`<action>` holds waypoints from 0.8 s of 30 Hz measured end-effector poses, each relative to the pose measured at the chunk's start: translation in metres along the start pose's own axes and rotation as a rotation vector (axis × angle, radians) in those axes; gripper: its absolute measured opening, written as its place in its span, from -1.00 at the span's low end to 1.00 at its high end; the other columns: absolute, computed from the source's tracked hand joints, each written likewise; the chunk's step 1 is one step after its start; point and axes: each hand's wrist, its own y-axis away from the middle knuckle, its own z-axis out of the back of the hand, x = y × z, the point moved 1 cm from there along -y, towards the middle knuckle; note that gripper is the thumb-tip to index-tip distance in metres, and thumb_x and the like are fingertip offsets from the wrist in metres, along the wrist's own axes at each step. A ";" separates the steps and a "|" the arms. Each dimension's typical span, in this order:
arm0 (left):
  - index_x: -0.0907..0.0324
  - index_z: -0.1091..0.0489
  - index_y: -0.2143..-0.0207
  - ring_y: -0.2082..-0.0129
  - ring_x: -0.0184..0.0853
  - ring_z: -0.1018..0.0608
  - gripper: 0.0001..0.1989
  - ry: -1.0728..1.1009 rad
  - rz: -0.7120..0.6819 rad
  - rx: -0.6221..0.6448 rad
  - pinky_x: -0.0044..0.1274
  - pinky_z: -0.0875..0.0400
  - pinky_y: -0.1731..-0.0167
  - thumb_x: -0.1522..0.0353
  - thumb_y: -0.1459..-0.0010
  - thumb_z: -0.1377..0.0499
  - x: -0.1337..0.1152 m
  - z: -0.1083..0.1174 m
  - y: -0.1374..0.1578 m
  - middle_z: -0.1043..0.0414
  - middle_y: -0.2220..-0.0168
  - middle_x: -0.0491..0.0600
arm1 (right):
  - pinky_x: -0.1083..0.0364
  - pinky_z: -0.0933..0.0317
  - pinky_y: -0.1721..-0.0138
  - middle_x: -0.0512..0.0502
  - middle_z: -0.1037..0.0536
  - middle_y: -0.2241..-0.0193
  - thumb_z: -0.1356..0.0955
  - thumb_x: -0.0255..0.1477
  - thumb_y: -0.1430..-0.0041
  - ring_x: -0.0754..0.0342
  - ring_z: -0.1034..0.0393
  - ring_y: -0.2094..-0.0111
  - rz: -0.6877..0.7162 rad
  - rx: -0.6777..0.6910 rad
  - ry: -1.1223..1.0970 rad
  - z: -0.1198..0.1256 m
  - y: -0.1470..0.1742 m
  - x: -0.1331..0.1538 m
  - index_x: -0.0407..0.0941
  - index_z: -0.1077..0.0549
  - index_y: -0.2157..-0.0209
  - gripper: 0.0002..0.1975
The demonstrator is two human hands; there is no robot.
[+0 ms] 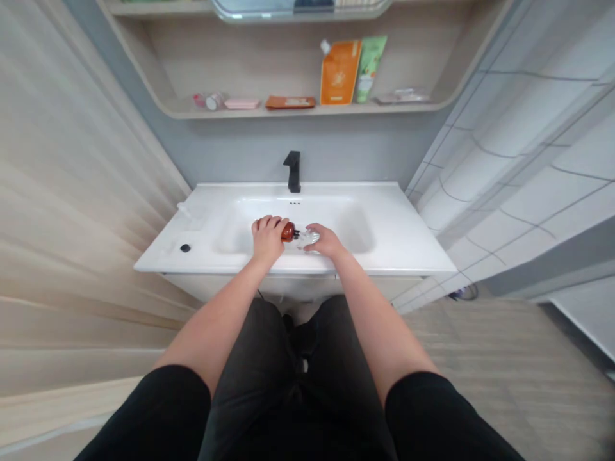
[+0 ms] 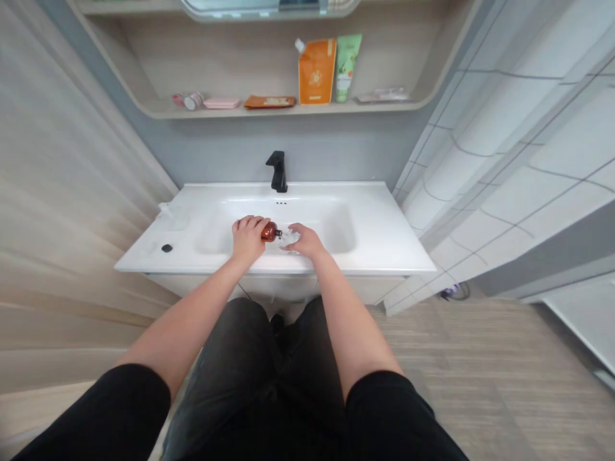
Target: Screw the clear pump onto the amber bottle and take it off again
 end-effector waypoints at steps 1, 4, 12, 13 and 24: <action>-0.05 -0.44 -0.38 -0.40 0.10 -0.33 -0.36 0.000 0.000 0.002 -0.01 -0.07 -0.38 0.47 -0.28 -0.11 0.000 0.000 0.000 -0.50 -0.33 0.11 | -0.10 -0.41 -0.18 -0.05 -0.69 0.00 -0.70 -0.35 0.22 -0.15 -0.59 -0.01 -0.003 0.000 0.000 0.000 0.000 0.000 0.00 -0.59 -0.07 -0.27; -0.06 -0.42 -0.40 -0.41 0.11 -0.32 -0.33 -0.009 0.003 0.014 0.00 -0.08 -0.37 0.47 -0.27 -0.11 -0.001 0.001 0.000 -0.50 -0.34 0.11 | -0.10 -0.41 -0.18 -0.06 -0.69 -0.01 -0.70 -0.35 0.22 -0.15 -0.60 -0.01 -0.008 0.003 0.003 0.000 0.000 0.001 0.00 -0.59 -0.08 -0.27; -0.08 -0.42 -0.40 -0.41 0.11 -0.32 -0.32 0.003 -0.003 0.010 0.00 -0.07 -0.38 0.47 -0.26 -0.13 -0.001 0.002 0.000 -0.50 -0.34 0.11 | -0.10 -0.41 -0.18 -0.05 -0.69 0.00 -0.70 -0.34 0.22 -0.16 -0.60 -0.02 -0.006 0.001 0.002 0.001 0.000 0.001 0.01 -0.59 -0.06 -0.28; -0.08 -0.42 -0.40 -0.41 0.11 -0.32 -0.33 0.006 -0.006 0.005 0.00 -0.08 -0.38 0.47 -0.26 -0.13 0.000 0.001 0.000 -0.50 -0.34 0.11 | -0.10 -0.41 -0.18 -0.05 -0.69 0.00 -0.70 -0.34 0.22 -0.16 -0.60 -0.02 -0.007 0.003 0.002 0.000 0.000 0.001 0.01 -0.59 -0.06 -0.28; -0.07 -0.41 -0.41 -0.41 0.10 -0.32 -0.34 -0.012 0.003 0.018 0.00 -0.08 -0.37 0.46 -0.29 -0.11 -0.001 0.002 0.000 -0.49 -0.35 0.10 | -0.10 -0.40 -0.20 -0.05 -0.69 -0.02 -0.69 -0.35 0.21 -0.16 -0.59 -0.03 -0.004 0.004 0.005 0.000 0.001 0.000 0.01 -0.59 -0.08 -0.28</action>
